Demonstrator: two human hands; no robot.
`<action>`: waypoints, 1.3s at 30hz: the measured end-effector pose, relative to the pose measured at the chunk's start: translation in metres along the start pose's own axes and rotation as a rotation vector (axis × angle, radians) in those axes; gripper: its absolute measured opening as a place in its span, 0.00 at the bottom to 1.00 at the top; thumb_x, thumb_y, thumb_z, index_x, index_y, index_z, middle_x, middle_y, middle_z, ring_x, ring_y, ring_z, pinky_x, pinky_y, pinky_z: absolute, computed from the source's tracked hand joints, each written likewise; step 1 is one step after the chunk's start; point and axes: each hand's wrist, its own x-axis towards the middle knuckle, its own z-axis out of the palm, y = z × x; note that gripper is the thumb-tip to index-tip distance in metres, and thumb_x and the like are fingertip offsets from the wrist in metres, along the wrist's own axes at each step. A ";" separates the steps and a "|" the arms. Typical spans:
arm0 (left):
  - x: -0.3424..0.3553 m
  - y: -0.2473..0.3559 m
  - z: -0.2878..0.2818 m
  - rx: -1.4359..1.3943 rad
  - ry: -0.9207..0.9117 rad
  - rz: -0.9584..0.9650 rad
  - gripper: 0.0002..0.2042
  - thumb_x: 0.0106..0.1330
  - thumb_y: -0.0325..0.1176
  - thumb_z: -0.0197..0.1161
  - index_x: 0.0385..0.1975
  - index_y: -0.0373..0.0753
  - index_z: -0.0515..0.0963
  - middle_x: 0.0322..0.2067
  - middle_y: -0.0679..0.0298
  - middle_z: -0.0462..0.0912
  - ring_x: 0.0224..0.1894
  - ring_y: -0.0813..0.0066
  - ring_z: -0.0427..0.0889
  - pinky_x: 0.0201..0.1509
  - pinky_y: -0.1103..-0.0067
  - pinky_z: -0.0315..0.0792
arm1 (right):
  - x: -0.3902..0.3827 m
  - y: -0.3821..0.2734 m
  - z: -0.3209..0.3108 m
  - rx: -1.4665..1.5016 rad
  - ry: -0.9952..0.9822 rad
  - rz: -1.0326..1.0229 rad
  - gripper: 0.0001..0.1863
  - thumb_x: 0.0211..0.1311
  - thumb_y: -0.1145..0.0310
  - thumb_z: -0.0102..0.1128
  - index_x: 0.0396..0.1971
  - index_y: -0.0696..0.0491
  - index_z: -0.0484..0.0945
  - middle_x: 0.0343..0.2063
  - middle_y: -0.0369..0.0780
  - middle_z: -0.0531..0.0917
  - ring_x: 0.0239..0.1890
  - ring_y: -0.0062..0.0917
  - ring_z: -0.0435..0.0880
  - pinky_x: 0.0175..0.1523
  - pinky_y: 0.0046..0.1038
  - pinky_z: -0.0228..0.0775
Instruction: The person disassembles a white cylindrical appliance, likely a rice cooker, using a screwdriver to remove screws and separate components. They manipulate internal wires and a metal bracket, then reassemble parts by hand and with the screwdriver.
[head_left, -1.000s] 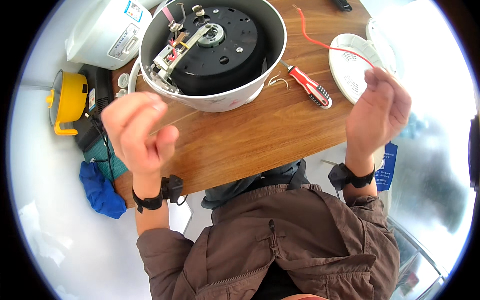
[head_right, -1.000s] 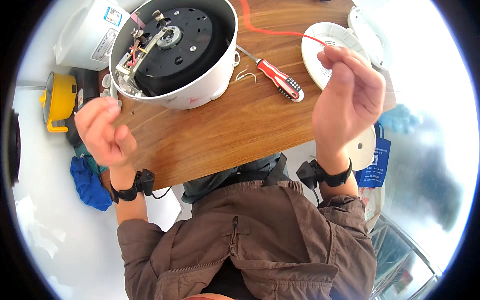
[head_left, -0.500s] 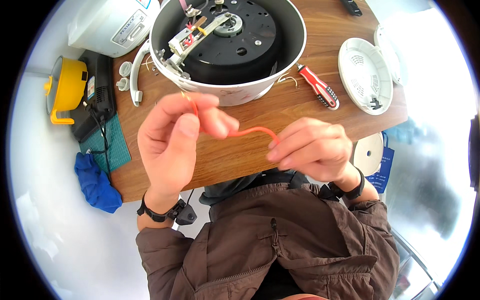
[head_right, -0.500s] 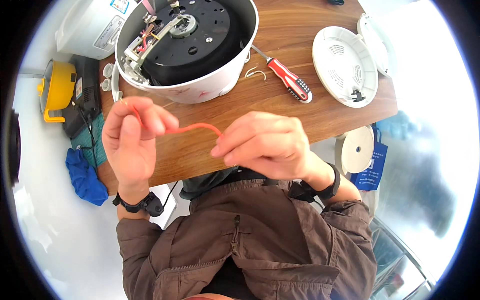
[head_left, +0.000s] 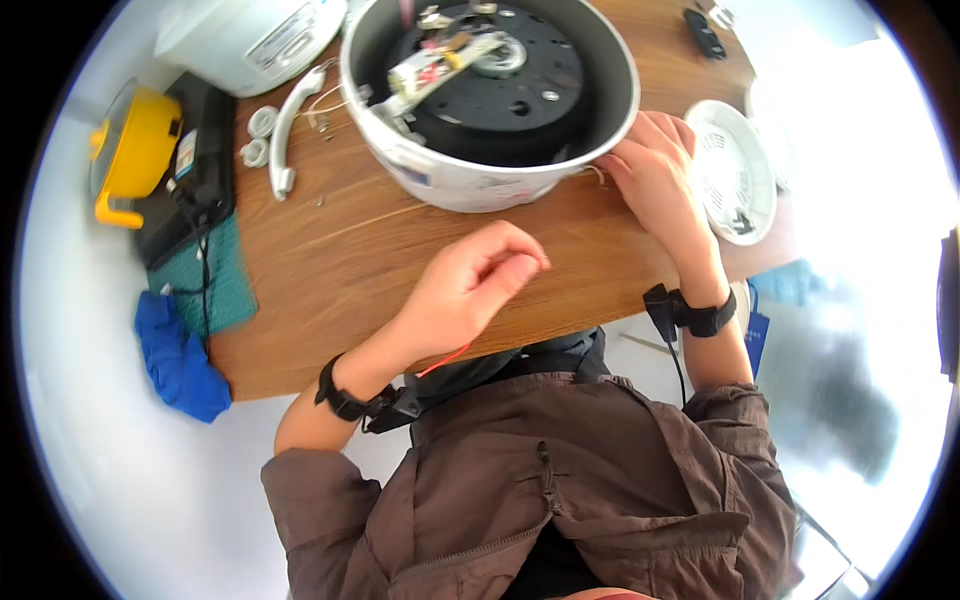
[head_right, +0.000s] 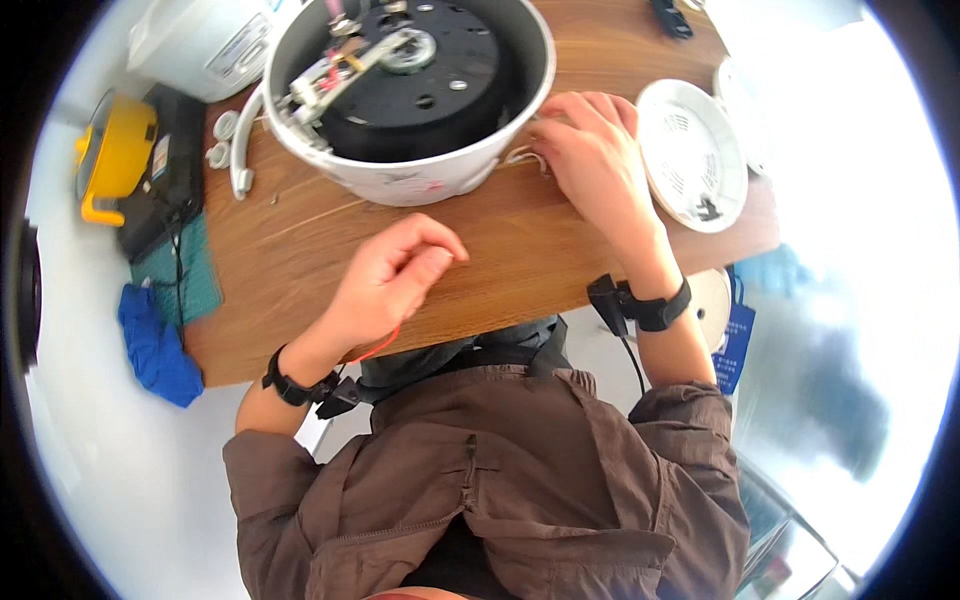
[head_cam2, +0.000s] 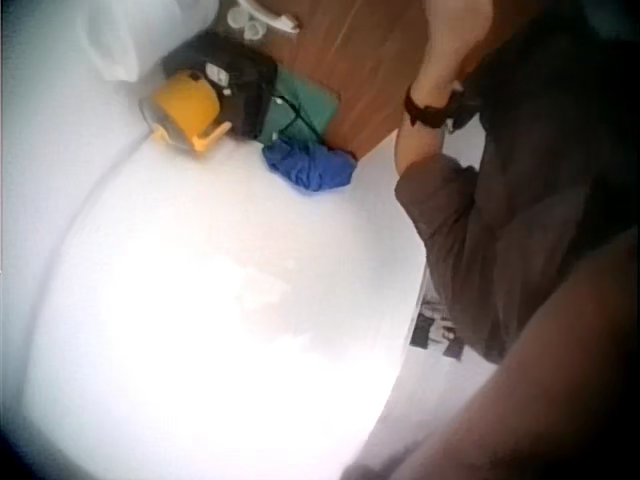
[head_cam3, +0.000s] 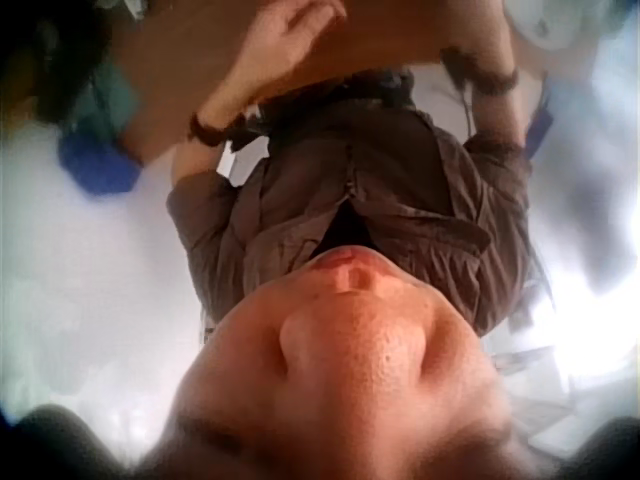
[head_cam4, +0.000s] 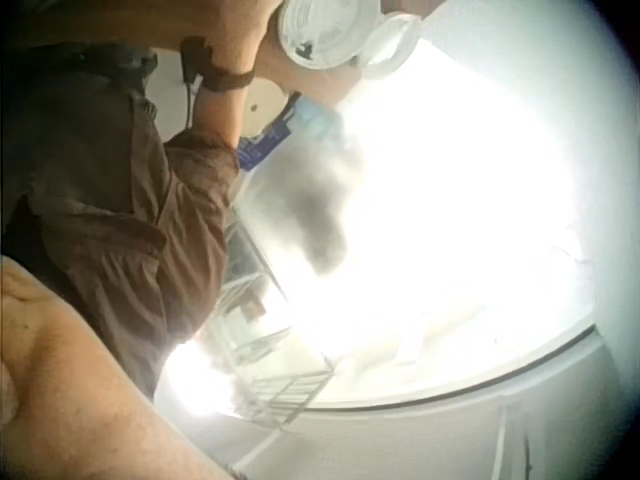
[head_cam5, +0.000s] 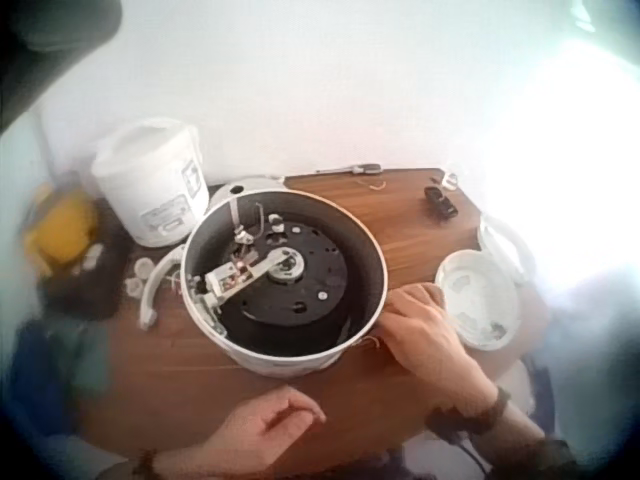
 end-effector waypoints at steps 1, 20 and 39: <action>0.000 -0.002 0.000 -0.016 -0.008 0.003 0.08 0.79 0.32 0.55 0.44 0.38 0.80 0.24 0.77 0.70 0.22 0.91 0.63 0.26 0.86 0.58 | 0.000 -0.001 0.003 0.001 -0.005 0.011 0.09 0.54 0.73 0.69 0.36 0.49 0.87 0.43 0.34 0.83 0.52 0.34 0.79 0.63 0.40 0.63; 0.006 -0.013 -0.018 -0.294 -0.006 0.026 0.04 0.73 0.30 0.63 0.38 0.37 0.79 0.24 0.73 0.76 0.20 0.88 0.70 0.21 0.83 0.68 | -0.006 -0.050 -0.045 0.730 -0.517 0.335 0.04 0.51 0.81 0.60 0.28 0.58 0.77 0.28 0.39 0.81 0.35 0.28 0.81 0.47 0.28 0.71; 0.004 -0.017 -0.022 0.196 0.196 0.405 0.08 0.70 0.31 0.64 0.36 0.32 0.79 0.27 0.50 0.83 0.29 0.54 0.82 0.33 0.66 0.73 | 0.006 -0.091 -0.023 0.748 -0.433 0.272 0.07 0.50 0.84 0.66 0.29 0.59 0.80 0.29 0.39 0.83 0.34 0.26 0.83 0.44 0.26 0.72</action>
